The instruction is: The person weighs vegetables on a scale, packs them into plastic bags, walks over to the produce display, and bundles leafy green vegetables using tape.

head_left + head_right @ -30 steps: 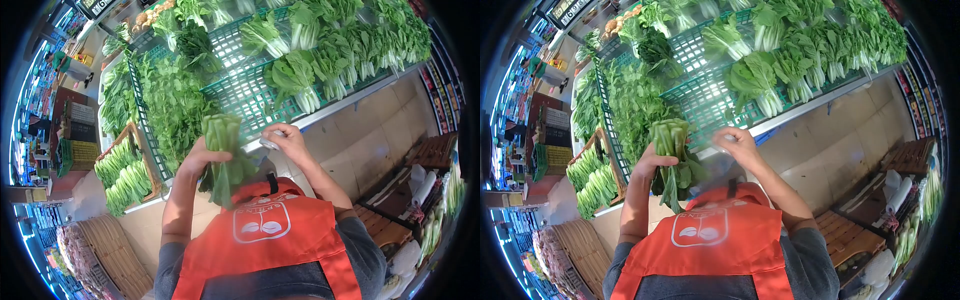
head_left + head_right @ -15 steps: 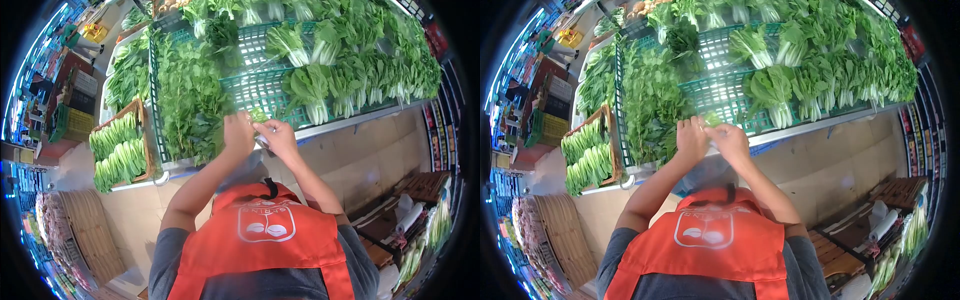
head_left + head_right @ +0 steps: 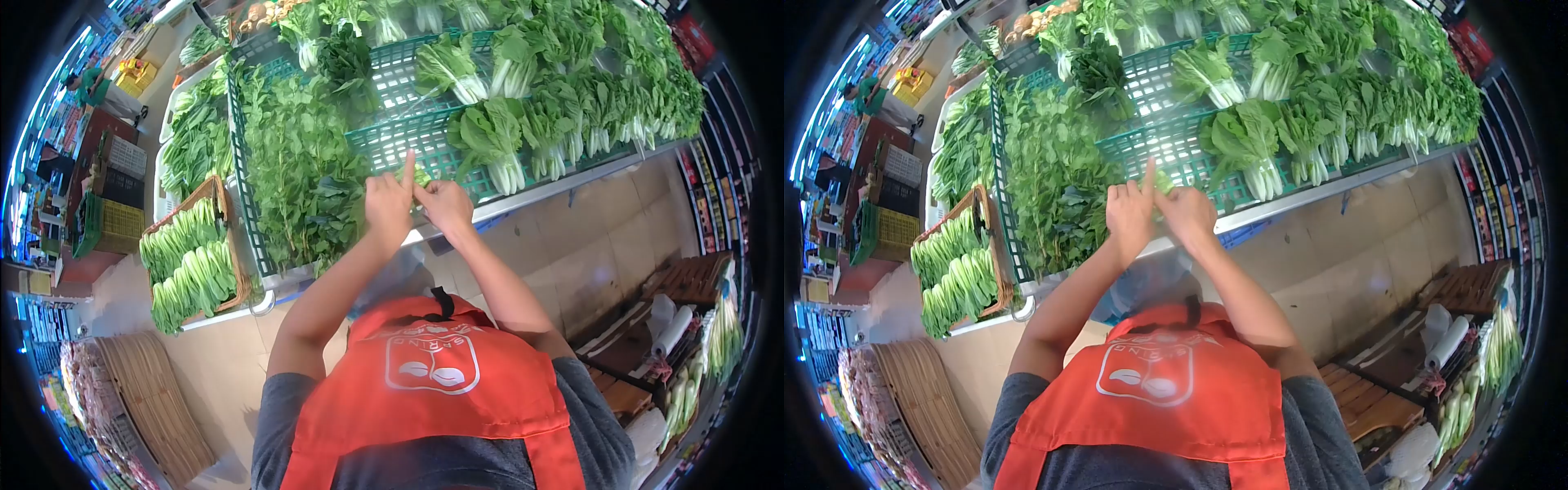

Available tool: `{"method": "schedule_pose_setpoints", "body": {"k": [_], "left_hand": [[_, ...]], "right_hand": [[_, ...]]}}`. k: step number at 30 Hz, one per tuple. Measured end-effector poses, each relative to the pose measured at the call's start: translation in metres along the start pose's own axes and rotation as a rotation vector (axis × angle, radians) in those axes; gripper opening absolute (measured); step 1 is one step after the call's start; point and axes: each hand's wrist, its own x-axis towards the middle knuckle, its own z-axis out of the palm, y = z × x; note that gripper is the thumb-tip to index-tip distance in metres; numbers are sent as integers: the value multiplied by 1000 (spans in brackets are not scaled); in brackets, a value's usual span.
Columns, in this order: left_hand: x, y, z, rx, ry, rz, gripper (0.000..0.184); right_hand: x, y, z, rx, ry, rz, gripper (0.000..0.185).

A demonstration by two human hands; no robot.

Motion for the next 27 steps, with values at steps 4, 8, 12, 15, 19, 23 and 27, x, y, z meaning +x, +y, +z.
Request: {"method": "schedule_pose_setpoints", "body": {"k": [4, 8, 12, 15, 19, 23, 27], "left_hand": [[2, -5, 10, -27, 68, 32, 81], [6, -9, 4, -84, 24, 25, 74], [11, -25, -16, -250, -118, -36, 65], [14, -43, -39, -509, -362, -18, 59], [-3, -55, -66, -843, -568, 110, 52], [-21, -42, -99, -753, -801, 237, 64], [-54, -29, -119, -830, -957, 310, 78]], "right_hand": [[4, -4, -1, -82, 30, 1, 45], [-6, -8, -8, -44, 34, -25, 41], [-34, 16, -13, 330, -161, -94, 31], [-57, 39, -19, 819, -516, -1, 27], [-59, 64, -9, 753, -648, -18, 28], [-56, 58, -10, 747, -657, -13, 23], [-62, 49, -7, 538, -559, -439, 32]]}}
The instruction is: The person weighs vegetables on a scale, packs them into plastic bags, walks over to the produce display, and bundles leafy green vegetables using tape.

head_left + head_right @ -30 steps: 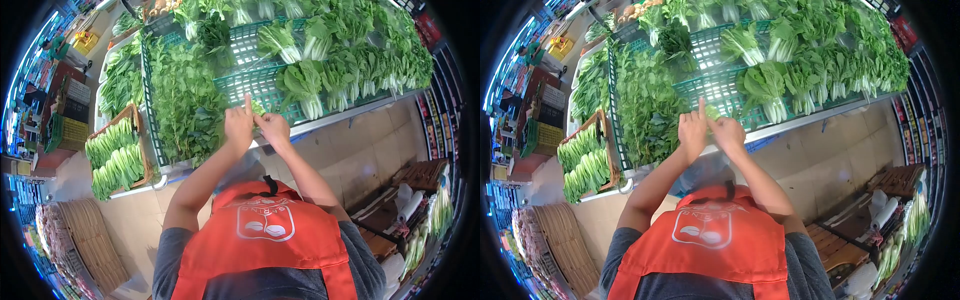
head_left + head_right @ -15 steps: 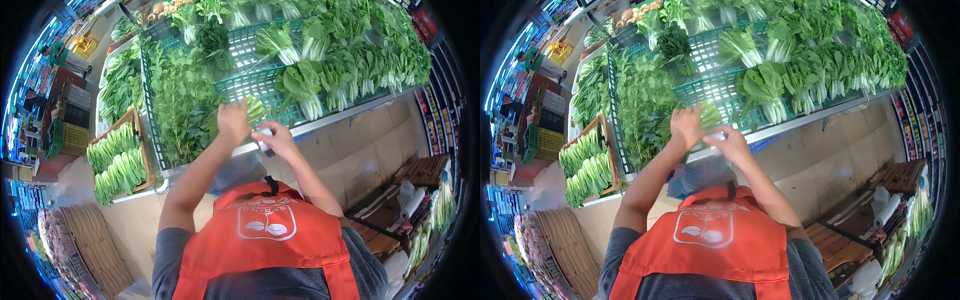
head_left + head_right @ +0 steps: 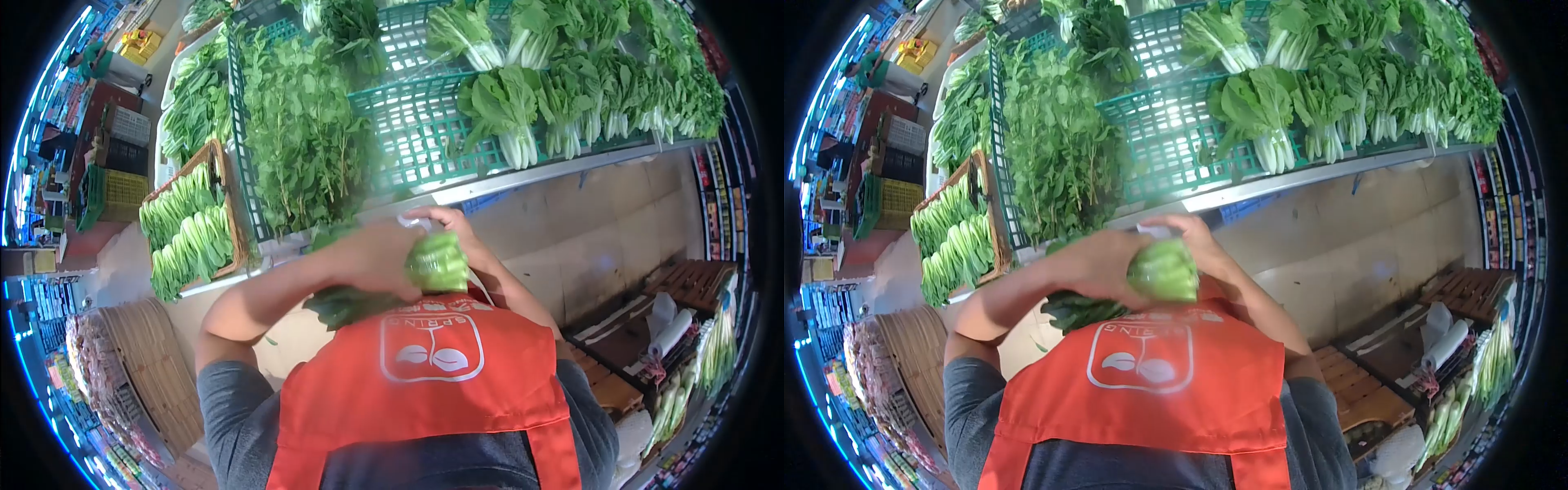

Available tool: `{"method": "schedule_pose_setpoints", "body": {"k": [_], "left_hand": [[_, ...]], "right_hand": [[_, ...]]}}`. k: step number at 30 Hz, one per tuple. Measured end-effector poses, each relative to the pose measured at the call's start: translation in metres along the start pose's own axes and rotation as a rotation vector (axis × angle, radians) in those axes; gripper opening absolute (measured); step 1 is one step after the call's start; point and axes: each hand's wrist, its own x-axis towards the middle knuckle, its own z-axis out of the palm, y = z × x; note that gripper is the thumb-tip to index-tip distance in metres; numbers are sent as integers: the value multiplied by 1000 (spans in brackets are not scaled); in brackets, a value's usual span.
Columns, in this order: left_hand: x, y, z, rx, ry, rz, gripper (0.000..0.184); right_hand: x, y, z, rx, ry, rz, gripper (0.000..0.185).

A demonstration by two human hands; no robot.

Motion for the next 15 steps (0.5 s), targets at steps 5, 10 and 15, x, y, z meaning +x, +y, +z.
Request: {"method": "schedule_pose_setpoints", "body": {"k": [5, 10, 15], "left_hand": [[3, -14, 35, -275, -60, 45, 99], [1, -25, 51, -457, 93, 63, 106], [-4, -19, 63, -430, 222, -93, 107]], "right_hand": [[-7, 11, 6, 19, -89, -29, 50], [26, -23, -6, -345, -165, -138, 63], [51, -42, -3, -628, -252, -375, 74]]}}
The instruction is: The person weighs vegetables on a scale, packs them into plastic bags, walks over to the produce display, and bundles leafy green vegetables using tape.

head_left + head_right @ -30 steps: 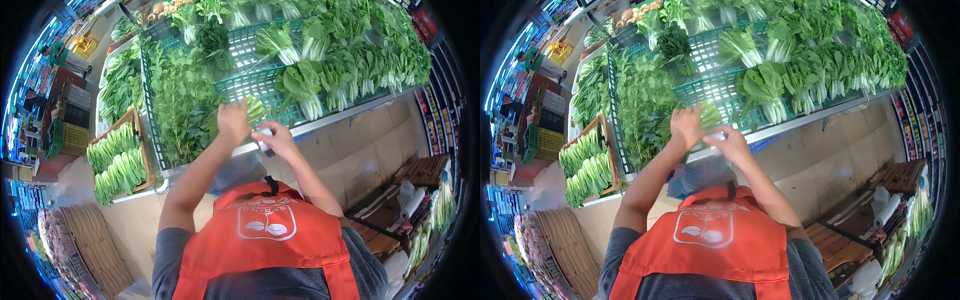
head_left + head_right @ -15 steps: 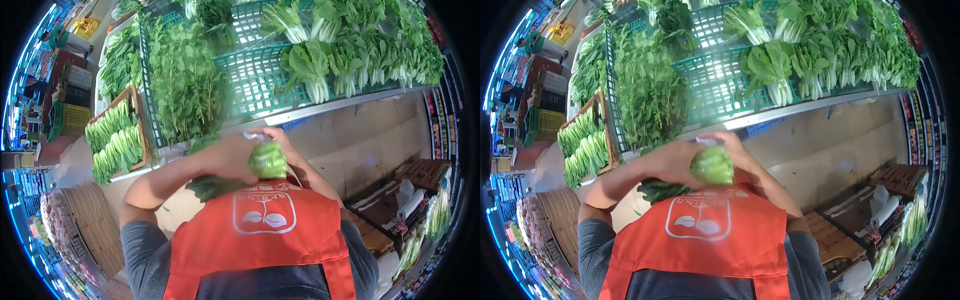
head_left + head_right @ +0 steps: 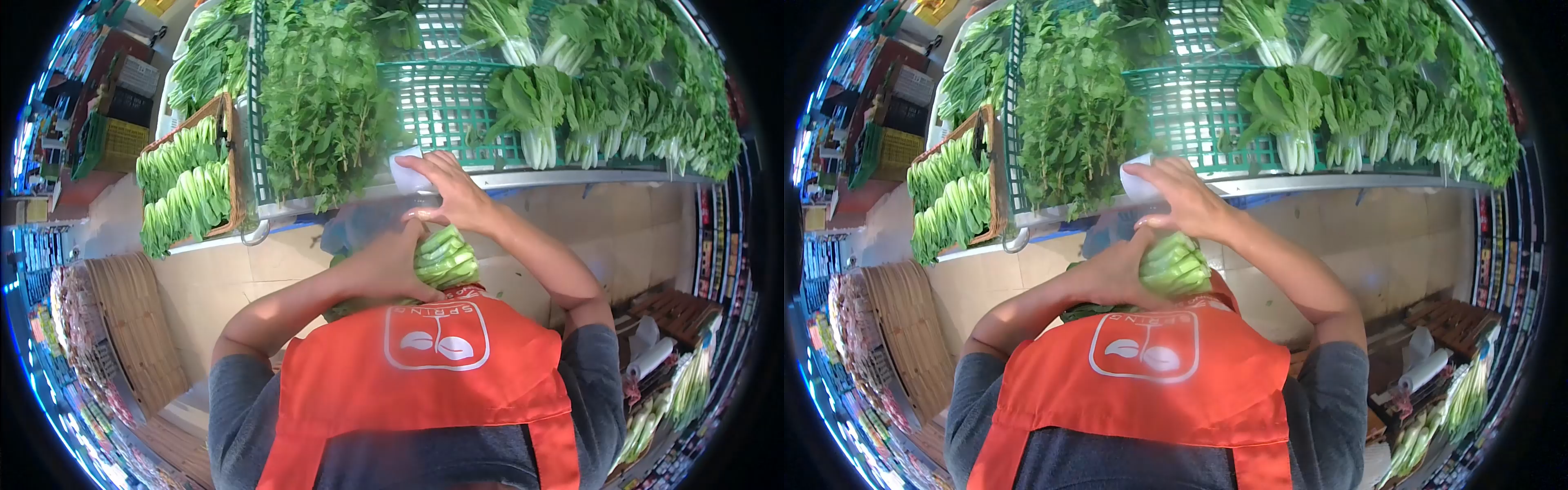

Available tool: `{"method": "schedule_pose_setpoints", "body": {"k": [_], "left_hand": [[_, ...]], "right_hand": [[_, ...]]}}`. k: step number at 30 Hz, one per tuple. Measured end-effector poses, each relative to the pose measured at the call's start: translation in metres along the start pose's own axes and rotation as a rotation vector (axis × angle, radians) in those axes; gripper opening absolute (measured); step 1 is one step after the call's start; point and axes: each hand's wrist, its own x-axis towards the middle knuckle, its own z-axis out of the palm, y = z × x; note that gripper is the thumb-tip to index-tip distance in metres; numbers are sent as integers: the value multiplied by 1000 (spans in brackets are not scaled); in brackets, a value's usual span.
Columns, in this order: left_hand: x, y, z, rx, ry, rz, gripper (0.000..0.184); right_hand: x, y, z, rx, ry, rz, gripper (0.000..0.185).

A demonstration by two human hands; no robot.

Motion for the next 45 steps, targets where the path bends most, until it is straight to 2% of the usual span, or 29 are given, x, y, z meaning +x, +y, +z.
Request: {"method": "schedule_pose_setpoints", "body": {"k": [3, 5, 6, 9, 12, 15, 16, 19, 21, 23, 27, 28, 31, 32, 35, 37, 38, 41, 42, 45], "left_hand": [[-3, -10, 8, -230, 34, -31, 107], [-4, -15, 13, -170, 106, 4, 90], [-4, -16, 15, -139, 139, 24, 82], [-7, -10, 14, -219, 168, 50, 79], [-4, -19, 21, -204, 151, 15, 80], [-4, -15, 17, -122, 101, -61, 79], [-5, -12, 17, -103, 110, -72, 78], [-7, -6, 18, -94, 161, -76, 76], [-10, -7, 20, -152, 208, -56, 76], [-13, 2, 16, -74, 184, -116, 77], [-12, 14, 15, 93, 183, -149, 76], [-8, 13, 15, -53, 136, -63, 73], [19, -8, 14, -506, -3, 181, 64], [25, -14, 14, -661, -48, 257, 61], [28, -35, 0, -738, -137, 184, 53], [38, -59, 7, -929, -188, 32, 55], [31, -51, -1, -928, -193, -46, 62], [17, -49, -9, -968, -122, -72, 67], [16, -53, -10, -1005, -125, -75, 72], [8, -42, -16, -1054, -189, -29, 77]], "right_hand": [[14, -3, -2, -34, -80, -155, 81], [20, -7, -6, -9, -159, -252, 82], [22, -5, -7, -3, -257, -218, 83], [29, -20, -10, 209, -303, -111, 80], [41, -40, -30, 467, -392, 61, 67], [45, -42, -31, 835, -336, 207, 52], [45, -40, -27, 902, -287, 274, 42], [35, -60, -42, 915, -192, 339, 37], [22, -68, -40, 917, -95, 279, 34], [11, -79, -47, 909, -18, 245, 34], [10, -79, -67, 1030, 50, 363, 33], [9, -83, -63, 972, 116, 352, 27], [-2, -93, -51, 894, 49, 198, 19], [-7, -101, -51, 925, 7, 301, 15], [-46, -98, -40, 703, -7, 207, 15], [-75, -93, -34, 748, -28, 331, 15], [-90, -85, -26, 818, 8, 353, 24], [-115, -86, -15, 1069, 124, 720, 41], [-123, -75, -10, 1131, 89, 754, 53], [-150, -33, 22, 1123, 106, 830, 41]]}}
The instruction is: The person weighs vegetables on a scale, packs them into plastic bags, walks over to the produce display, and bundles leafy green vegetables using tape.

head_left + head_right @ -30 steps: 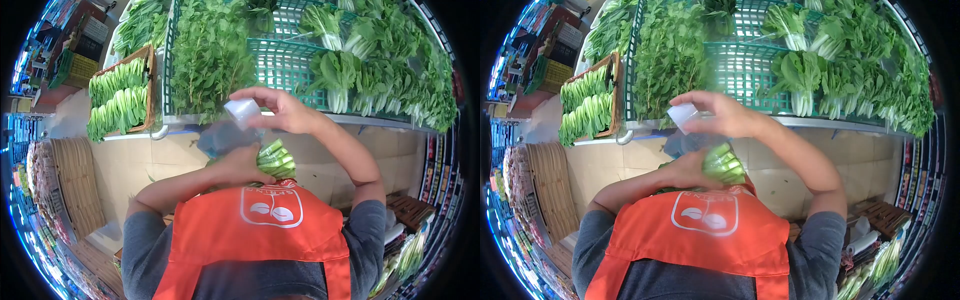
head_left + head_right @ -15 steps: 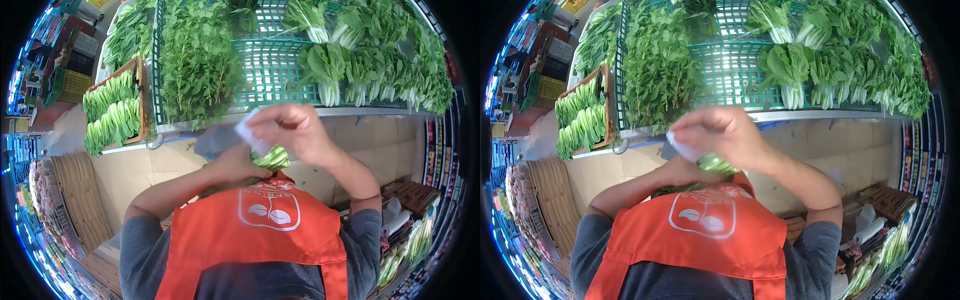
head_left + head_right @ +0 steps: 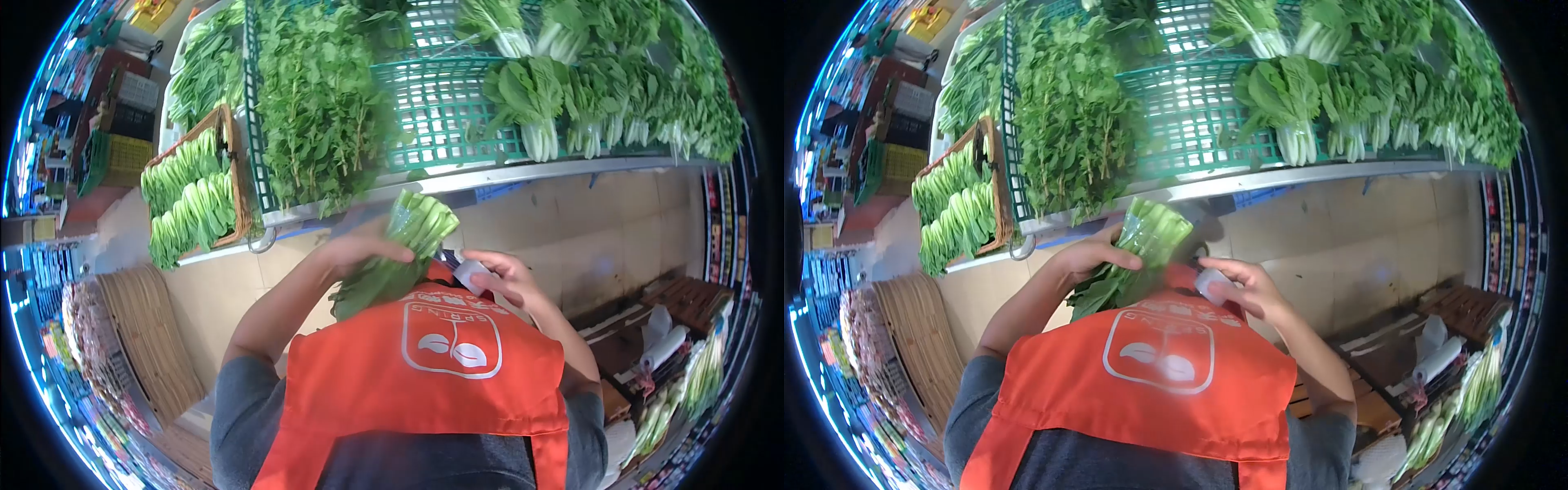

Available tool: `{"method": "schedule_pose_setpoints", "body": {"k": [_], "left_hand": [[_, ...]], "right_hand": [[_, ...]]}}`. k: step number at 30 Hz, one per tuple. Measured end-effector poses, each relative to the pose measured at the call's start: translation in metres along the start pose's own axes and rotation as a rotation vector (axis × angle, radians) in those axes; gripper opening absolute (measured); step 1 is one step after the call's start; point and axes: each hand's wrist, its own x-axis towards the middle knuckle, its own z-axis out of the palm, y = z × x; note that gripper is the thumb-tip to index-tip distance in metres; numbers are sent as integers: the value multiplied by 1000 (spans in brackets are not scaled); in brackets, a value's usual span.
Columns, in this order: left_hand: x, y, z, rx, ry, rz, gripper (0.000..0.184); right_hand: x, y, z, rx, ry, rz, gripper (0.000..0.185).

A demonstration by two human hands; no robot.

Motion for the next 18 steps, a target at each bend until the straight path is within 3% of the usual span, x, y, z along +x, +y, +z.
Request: {"method": "schedule_pose_setpoints", "body": {"k": [3, 4, 7, 12, 14, 15, 18], "left_hand": [[8, 2, 5, 246, -84, 28, 81], [13, -1, 8, 336, -82, 2, 83], [13, -8, 20, 534, 23, -66, 90], [1, -12, 16, 872, 327, 122, 90], [-15, 3, 21, 1113, 321, 109, 94], [-25, 6, 33, 1354, 325, 214, 93], [-19, -22, 37, 1457, 515, 424, 88]], "right_hand": [[39, 58, -26, -49, -55, -225, 29], [39, 28, -10, -176, 3, -43, 21], [57, 21, 8, 130, 46, -134, 21], [72, 32, 17, 346, 61, -301, 20], [71, 35, 20, 238, 94, -365, 17], [68, 34, 21, 226, 89, -373, 16], [61, 27, 26, 144, 137, -376, 15]]}}
